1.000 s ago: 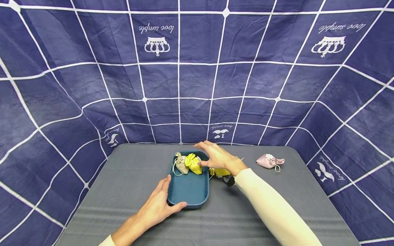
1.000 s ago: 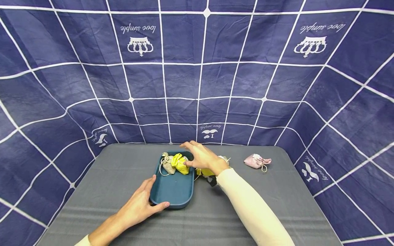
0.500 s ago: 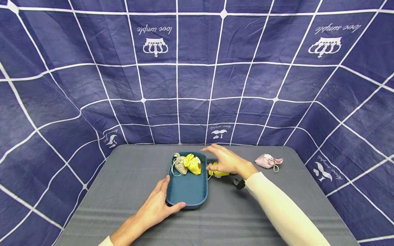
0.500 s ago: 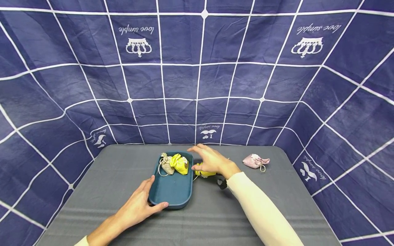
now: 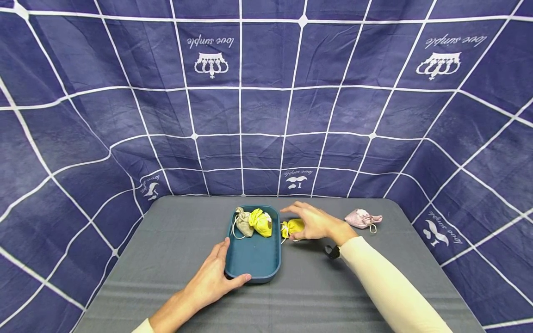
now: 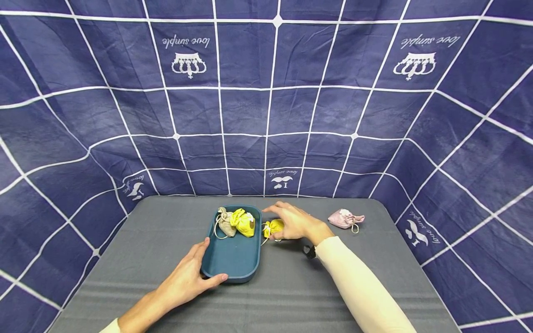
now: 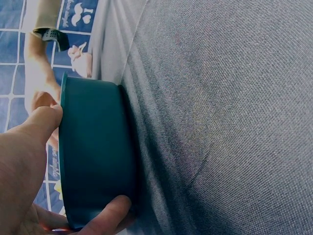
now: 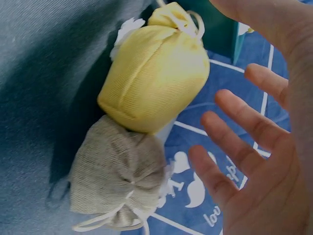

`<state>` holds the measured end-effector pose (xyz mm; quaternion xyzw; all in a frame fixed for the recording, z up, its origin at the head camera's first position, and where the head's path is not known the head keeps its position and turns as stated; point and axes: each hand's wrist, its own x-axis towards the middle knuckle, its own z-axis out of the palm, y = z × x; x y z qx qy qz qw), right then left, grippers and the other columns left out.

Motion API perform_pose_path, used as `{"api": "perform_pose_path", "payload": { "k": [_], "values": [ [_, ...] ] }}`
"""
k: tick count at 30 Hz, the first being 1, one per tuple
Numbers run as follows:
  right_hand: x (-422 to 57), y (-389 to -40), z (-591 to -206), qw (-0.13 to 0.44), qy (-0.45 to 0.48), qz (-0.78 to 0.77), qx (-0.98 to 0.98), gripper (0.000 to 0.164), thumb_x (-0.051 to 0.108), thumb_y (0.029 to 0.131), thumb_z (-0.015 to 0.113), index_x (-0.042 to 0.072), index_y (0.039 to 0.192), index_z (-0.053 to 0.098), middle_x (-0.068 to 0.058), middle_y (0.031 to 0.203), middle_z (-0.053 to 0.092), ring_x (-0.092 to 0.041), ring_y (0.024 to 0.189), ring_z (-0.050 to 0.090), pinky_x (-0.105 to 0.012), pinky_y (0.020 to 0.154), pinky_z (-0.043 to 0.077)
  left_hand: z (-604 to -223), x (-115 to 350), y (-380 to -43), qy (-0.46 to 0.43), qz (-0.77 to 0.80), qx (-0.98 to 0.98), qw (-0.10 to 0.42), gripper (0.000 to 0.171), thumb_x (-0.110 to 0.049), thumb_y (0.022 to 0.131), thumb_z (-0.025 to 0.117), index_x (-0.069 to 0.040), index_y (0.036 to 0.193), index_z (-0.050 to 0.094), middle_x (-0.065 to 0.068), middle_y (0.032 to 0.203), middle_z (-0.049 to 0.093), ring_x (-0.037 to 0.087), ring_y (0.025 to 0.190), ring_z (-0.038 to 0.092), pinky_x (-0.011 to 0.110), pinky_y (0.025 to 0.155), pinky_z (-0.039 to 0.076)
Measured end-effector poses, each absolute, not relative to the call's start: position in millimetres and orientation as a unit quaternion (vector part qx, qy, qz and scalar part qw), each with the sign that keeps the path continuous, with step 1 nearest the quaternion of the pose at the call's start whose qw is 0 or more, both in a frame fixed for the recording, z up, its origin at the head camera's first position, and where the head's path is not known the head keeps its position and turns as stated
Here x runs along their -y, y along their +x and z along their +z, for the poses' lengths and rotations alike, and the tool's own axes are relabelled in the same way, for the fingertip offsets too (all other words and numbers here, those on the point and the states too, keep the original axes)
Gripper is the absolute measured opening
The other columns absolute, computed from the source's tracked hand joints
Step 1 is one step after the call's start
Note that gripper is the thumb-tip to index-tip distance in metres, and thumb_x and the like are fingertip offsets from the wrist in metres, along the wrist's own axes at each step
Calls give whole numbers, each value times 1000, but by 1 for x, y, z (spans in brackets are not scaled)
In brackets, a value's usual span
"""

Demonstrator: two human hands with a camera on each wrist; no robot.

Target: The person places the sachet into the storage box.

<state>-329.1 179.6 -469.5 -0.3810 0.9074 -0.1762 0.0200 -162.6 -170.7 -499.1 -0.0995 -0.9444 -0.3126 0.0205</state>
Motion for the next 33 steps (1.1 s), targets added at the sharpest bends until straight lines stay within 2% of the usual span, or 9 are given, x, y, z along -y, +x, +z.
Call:
{"api": "perform_pose_path", "payload": {
  "k": [7, 13, 18, 22, 28, 33],
  "values": [
    [-184, -328, -477, 47, -369, -161, -914, 82, 39, 93, 96, 18, 166, 64, -11, 156, 71, -31, 141, 69, -57, 119, 60, -498, 170, -162, -96, -311, 945, 12, 127, -60, 87, 101, 11, 174, 41, 30, 174, 52, 44, 158, 60, 59, 129, 52],
    [-184, -331, -483, 47, -380, -141, -913, 77, 36, 91, 99, 19, 160, 68, -10, 151, 75, -29, 131, 72, -55, 112, 61, -498, 169, -162, -94, -313, 945, 8, 127, -58, 87, 101, 11, 174, 40, 29, 175, 51, 44, 158, 60, 59, 129, 52],
    [-184, -334, -485, 42, -390, -122, -912, 72, 32, 91, 100, 24, 156, 71, -4, 142, 78, -25, 126, 73, -52, 108, 62, -498, 169, -162, -94, -315, 944, 8, 128, -59, 87, 101, 11, 174, 40, 29, 175, 51, 43, 158, 60, 58, 130, 52],
    [-184, -334, -487, 27, -402, -106, -909, 67, 27, 90, 100, 23, 152, 74, -1, 132, 79, -24, 120, 74, -50, 104, 61, -497, 169, -162, -95, -312, 945, 9, 127, -60, 87, 101, 11, 174, 40, 29, 175, 51, 43, 158, 60, 58, 130, 52],
    [-183, -335, -488, 23, -409, -104, -906, 60, 24, 89, 100, 23, 145, 79, 1, 129, 80, -25, 121, 74, -47, 104, 62, -497, 169, -162, -94, -312, 945, 7, 127, -59, 87, 101, 12, 174, 41, 30, 174, 51, 45, 158, 60, 59, 129, 52],
    [-183, -336, -488, 24, -402, -109, -909, 50, 24, 88, 101, 26, 134, 81, 6, 120, 77, -19, 112, 70, -39, 92, 61, -497, 169, -161, -91, -312, 946, 7, 127, -59, 87, 101, 11, 174, 41, 30, 175, 51, 44, 157, 61, 59, 129, 53]
  ]
}}
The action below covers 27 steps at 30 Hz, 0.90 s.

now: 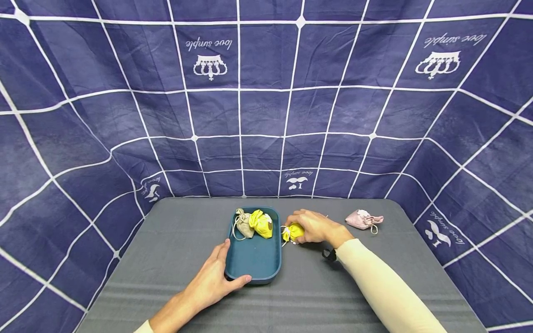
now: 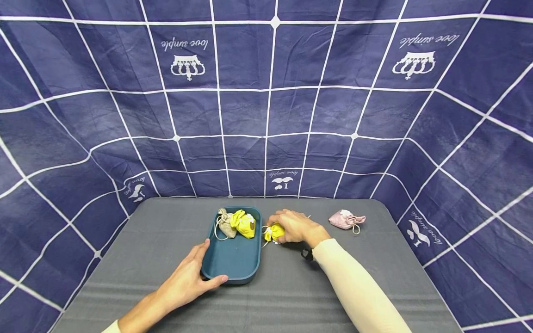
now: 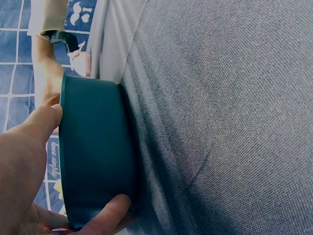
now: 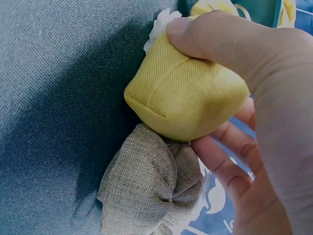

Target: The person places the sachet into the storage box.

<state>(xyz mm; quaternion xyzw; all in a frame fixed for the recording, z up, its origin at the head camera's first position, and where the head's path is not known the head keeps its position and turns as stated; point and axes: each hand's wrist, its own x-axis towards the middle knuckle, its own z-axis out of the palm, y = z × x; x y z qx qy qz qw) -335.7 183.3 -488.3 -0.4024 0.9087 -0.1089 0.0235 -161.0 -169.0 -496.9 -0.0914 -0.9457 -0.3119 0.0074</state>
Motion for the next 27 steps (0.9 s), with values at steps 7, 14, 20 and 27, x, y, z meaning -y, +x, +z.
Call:
{"api": "perform_pose_path", "payload": {
  "k": [7, 14, 20, 27],
  "values": [
    [-184, -334, -486, 14, -405, -111, -907, 45, 27, 86, 102, 28, 125, 80, 9, 111, 73, -15, 105, 68, -34, 84, 57, -497, 170, -161, -90, -310, 946, 8, 129, -63, 86, 100, 11, 174, 41, 29, 175, 52, 43, 157, 61, 58, 129, 53],
    [-185, -329, -483, 11, -392, -114, -913, 45, 31, 87, 102, 29, 126, 79, 11, 112, 73, -12, 102, 67, -32, 82, 56, -498, 171, -161, -90, -309, 947, 8, 129, -63, 87, 100, 11, 174, 41, 29, 175, 52, 43, 157, 61, 59, 129, 53],
    [-188, -327, -481, 0, -392, -151, -908, 47, 26, 87, 101, 26, 124, 73, 12, 110, 76, -7, 92, 64, -28, 76, 53, -501, 170, -162, -94, -309, 946, 15, 127, -60, 87, 101, 11, 174, 42, 29, 173, 53, 44, 157, 61, 59, 129, 53],
    [-194, -324, -475, -27, -401, -192, -896, 73, 23, 90, 101, 21, 151, 61, 4, 115, 85, -4, 90, 71, -30, 82, 62, -500, 170, -162, -98, -307, 947, 19, 126, -59, 87, 100, 12, 173, 42, 30, 172, 54, 44, 155, 62, 59, 128, 53]
  ]
}}
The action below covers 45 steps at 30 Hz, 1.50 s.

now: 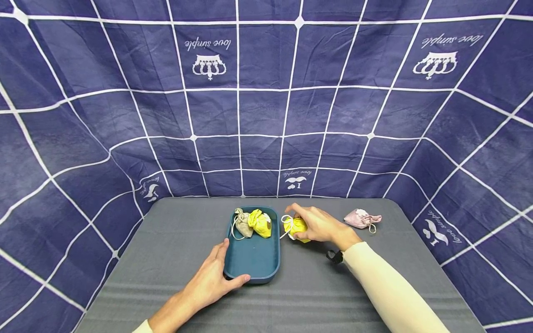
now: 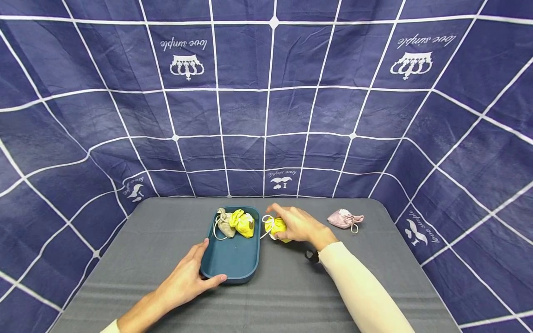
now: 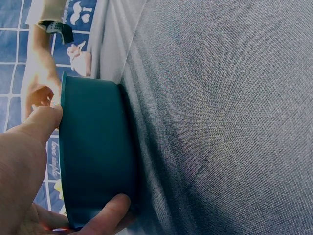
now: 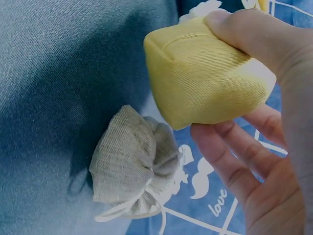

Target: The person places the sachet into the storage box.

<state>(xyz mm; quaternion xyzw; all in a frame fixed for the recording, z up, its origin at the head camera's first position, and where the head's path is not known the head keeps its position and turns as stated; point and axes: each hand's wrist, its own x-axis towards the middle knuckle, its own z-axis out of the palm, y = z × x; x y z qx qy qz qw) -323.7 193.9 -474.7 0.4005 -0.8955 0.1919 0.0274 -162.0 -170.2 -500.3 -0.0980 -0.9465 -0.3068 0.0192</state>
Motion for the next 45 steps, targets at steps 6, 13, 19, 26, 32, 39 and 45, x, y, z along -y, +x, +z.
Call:
{"api": "perform_pose_path", "payload": {
  "k": [6, 13, 19, 26, 32, 39, 45],
  "values": [
    [-196, -319, -467, 56, 418, 206, 883, 84, 25, 96, 99, 26, 169, 56, 3, 120, 82, -6, 88, 68, -33, 86, 63, -499, 172, -161, -94, -303, 948, 18, 128, -62, 86, 100, 11, 174, 41, 29, 173, 53, 44, 155, 63, 58, 128, 54],
    [-193, -317, -458, 98, 442, 215, 865, 65, 27, 98, 97, 21, 157, 72, 2, 122, 80, -6, 93, 66, -29, 85, 62, -499, 173, -163, -98, -302, 948, 19, 128, -60, 86, 101, 13, 173, 41, 30, 172, 54, 44, 154, 64, 58, 127, 54],
    [-186, -313, -450, 97, 436, 229, 865, 54, 26, 99, 96, 22, 150, 77, 3, 122, 78, -4, 91, 66, -24, 80, 61, -499, 172, -163, -98, -303, 948, 16, 128, -59, 86, 101, 13, 173, 41, 30, 173, 53, 44, 155, 63, 58, 128, 53],
    [-170, -310, -443, 92, 437, 238, 862, 52, 27, 101, 95, 17, 148, 77, -1, 130, 80, -5, 88, 65, -26, 77, 61, -498, 172, -163, -98, -303, 948, 13, 128, -60, 87, 101, 13, 173, 40, 31, 173, 52, 45, 156, 62, 59, 129, 53],
    [-154, -308, -437, 85, 437, 254, 859, 49, 25, 101, 94, 18, 146, 77, -4, 135, 81, -9, 98, 72, -31, 84, 68, -498, 172, -163, -100, -304, 947, 15, 129, -61, 86, 101, 13, 173, 40, 32, 173, 52, 45, 155, 63, 59, 128, 53],
    [-128, -305, -433, 83, 451, 265, 848, 48, 24, 99, 94, 15, 143, 76, -5, 135, 82, -13, 103, 73, -36, 85, 69, -499, 172, -163, -102, -305, 947, 18, 129, -62, 87, 100, 13, 173, 40, 31, 173, 53, 45, 155, 63, 59, 128, 53],
    [-105, -304, -432, 78, 457, 247, 851, 47, 29, 101, 93, 19, 143, 76, -1, 130, 81, -11, 101, 69, -26, 86, 60, -501, 172, -162, -96, -312, 945, 17, 131, -63, 86, 100, 12, 174, 39, 30, 171, 56, 44, 154, 64, 58, 128, 54]
  ]
}}
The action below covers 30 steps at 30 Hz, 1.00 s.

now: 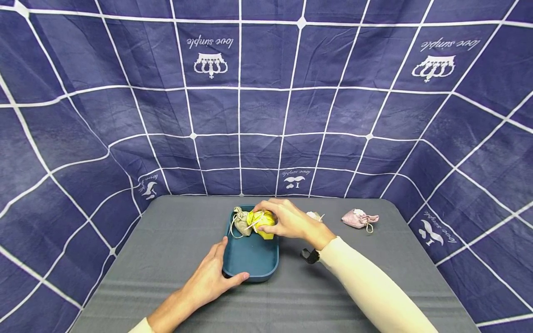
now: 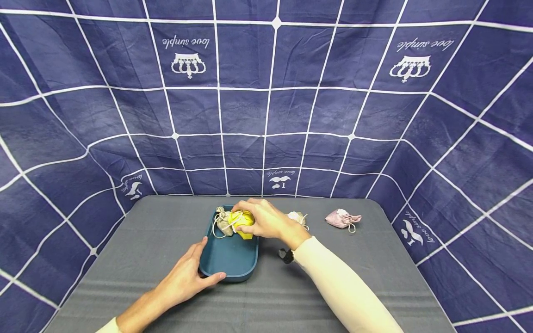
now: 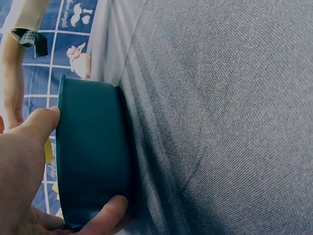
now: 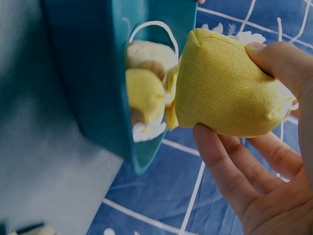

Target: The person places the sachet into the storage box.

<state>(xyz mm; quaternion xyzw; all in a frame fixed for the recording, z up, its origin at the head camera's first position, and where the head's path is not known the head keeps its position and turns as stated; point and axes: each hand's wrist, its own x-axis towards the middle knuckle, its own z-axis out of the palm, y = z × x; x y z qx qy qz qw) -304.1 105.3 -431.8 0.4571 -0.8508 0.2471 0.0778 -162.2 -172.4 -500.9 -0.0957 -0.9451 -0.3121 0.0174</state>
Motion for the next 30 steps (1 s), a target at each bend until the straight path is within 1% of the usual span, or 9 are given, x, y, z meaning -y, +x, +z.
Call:
{"api": "perform_pose_path", "payload": {
  "k": [3, 7, 12, 17, 23, 30],
  "values": [
    [-95, -304, -432, 73, 462, 239, 851, 47, 30, 101, 93, 19, 143, 75, -1, 124, 80, -12, 100, 69, -26, 86, 58, -502, 172, -162, -91, -316, 944, 17, 131, -63, 86, 101, 11, 175, 39, 30, 169, 58, 43, 152, 66, 59, 126, 55],
    [-83, -303, -434, 65, 467, 233, 850, 47, 29, 100, 94, 18, 143, 75, -4, 122, 80, -12, 100, 71, -26, 86, 60, -502, 173, -162, -87, -321, 943, 17, 130, -62, 85, 102, 9, 175, 40, 29, 166, 61, 43, 150, 67, 60, 125, 56],
    [-70, -304, -439, 57, 477, 233, 846, 47, 27, 101, 93, 15, 142, 75, -7, 124, 81, -14, 102, 74, -26, 90, 63, -503, 174, -162, -86, -324, 942, 16, 131, -62, 84, 102, 9, 175, 40, 29, 164, 62, 42, 149, 68, 60, 124, 57],
    [-57, -304, -439, 45, 476, 224, 849, 48, 26, 101, 93, 16, 144, 75, -8, 128, 81, -15, 105, 75, -27, 92, 64, -504, 174, -162, -87, -324, 942, 16, 133, -64, 84, 102, 8, 176, 39, 27, 162, 63, 39, 146, 70, 59, 122, 58],
    [-45, -307, -444, 28, 474, 211, 855, 46, 27, 102, 92, 18, 144, 74, -6, 124, 80, -12, 103, 72, -23, 89, 61, -503, 175, -163, -90, -328, 940, 14, 132, -64, 85, 101, 7, 177, 38, 26, 164, 62, 37, 145, 70, 59, 120, 59],
    [-38, -308, -450, 16, 466, 195, 863, 42, 29, 103, 93, 20, 140, 74, -5, 121, 80, -10, 101, 71, -22, 86, 60, -502, 174, -163, -93, -327, 940, 11, 129, -63, 87, 100, 8, 175, 40, 28, 166, 60, 40, 149, 67, 60, 123, 58]
  ]
}}
